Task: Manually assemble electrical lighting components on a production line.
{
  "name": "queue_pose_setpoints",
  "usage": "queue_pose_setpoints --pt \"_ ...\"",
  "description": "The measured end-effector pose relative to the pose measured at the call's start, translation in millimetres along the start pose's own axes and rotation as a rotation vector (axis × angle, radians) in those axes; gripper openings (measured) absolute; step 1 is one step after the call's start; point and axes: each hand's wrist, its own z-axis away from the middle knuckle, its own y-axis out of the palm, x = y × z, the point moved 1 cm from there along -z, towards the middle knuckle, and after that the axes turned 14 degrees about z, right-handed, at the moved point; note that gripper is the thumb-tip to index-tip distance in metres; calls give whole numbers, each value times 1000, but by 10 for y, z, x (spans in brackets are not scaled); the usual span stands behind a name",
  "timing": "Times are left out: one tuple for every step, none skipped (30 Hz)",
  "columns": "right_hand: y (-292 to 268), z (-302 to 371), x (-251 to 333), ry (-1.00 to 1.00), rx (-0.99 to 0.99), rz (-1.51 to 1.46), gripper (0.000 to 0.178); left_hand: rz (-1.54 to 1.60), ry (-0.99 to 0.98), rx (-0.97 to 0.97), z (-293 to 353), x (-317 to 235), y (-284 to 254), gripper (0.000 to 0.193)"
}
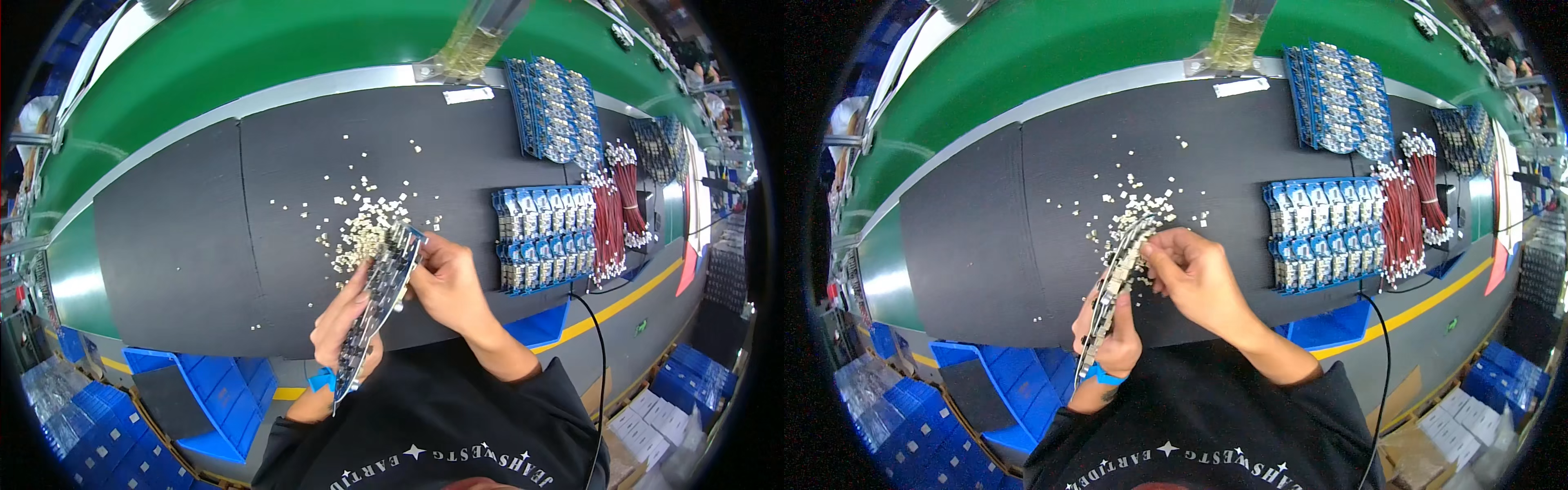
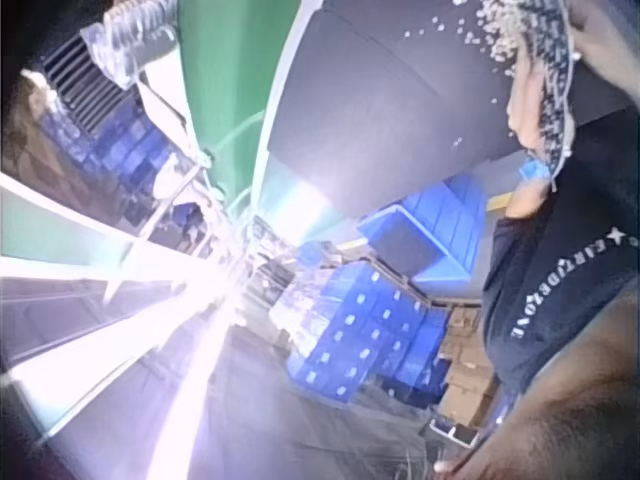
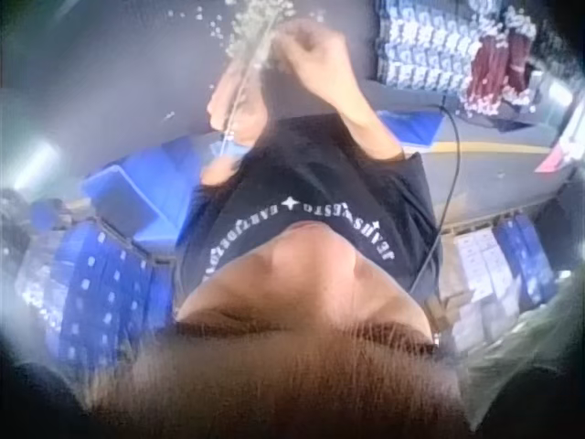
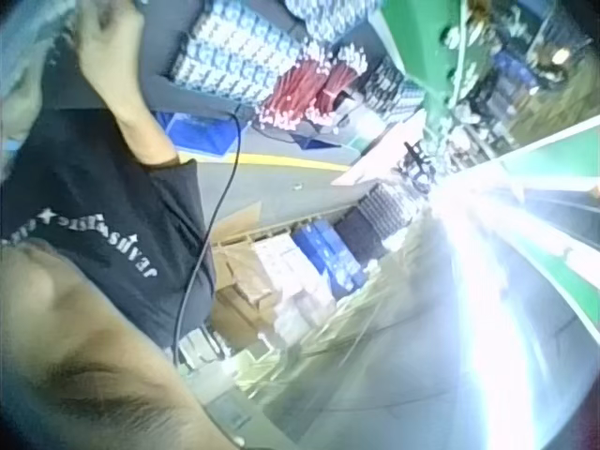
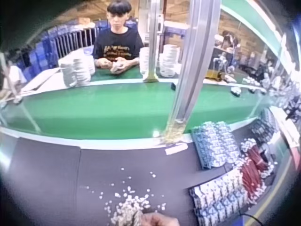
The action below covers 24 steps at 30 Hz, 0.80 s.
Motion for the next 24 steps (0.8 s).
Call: queue_pose_setpoints --pt "-50 3 0 29 10 39 19 -19 -5 -12 34 10 10 21" --pt "-97 4 -15 16 49 82 18 -31 -33 -1 82 26 -6 22" --pt "-81 -4 -19 14 67 110 17 -27 -118 -75 78 19 -55 23" --pt "-56 -11 -17 12 84 138 17 -22 -203 -150 76 1 -83 25" --pt "-17 -20 -14 10 100 167 17 -16 -286 -225 71 -16 -109 26" --pt "1 -18 -50 -36 70 76 16 3 -374 -303 73 -17 -109 28" --pt "17 -15 -19 -70 46 30 14 -36 -344 -237 56 -14 -126 27" --pt "44 -8 40 -105 21 -16 13 -76 -313 -169 34 -6 -154 27" --pt "60 1 79 -138 -10 -60 11 -110 -284 -98 23 -2 -154 27" --pt "91 -11 93 -109 8 -112 11 -156 -164 -79 25 30 -136 23" --pt "129 -42 114 -81 25 -166 11 -141 -157 -77 25 30 -146 21" --pt "152 -68 118 -48 44 -209 10 -118 -158 -80 56 36 -152 20" --pt "181 -99 87 -86 55 -188 12 -96 -159 -83 76 44 -150 19" --pt "162 -106 98 -73 94 -163 13 -86 -190 -97 -5 -25 -112 14" --pt "141 -106 105 -59 134 -137 14 -60 -220 -77 -2 -22 -117 15" --pt "125 -111 81 -32 145 -123 16 -131 -117 -67 -12 3 -103 17" --pt "94 -82 89 -17 146 -91 17 -207 -14 -58 -5 27 -104 20" --pt "85 -70 92 -6 161 -63 18 -272 -24 -58 -3 44 -120 21" --pt "78 -60 88 5 175 -35 19 -239 -89 -68 -10 27 -116 20" --pt "58 -54 54 -4 188 -2 19 -206 -154 -79 -45 -28 -111 20" --pt "75 -30 58 -71 123 -17 19 -174 -220 -87 -76 -69 -108 19" --pt "107 -3 67 -137 57 -32 19 -177 -239 -40 -28 9 -167 22" --pt "122 12 82 -203 -10 -45 20 -130 -204 -20 7 71 -164 21" --pt "136 16 100 -207 16 -131 19 -85 -168 -3 30 112 -162 20"
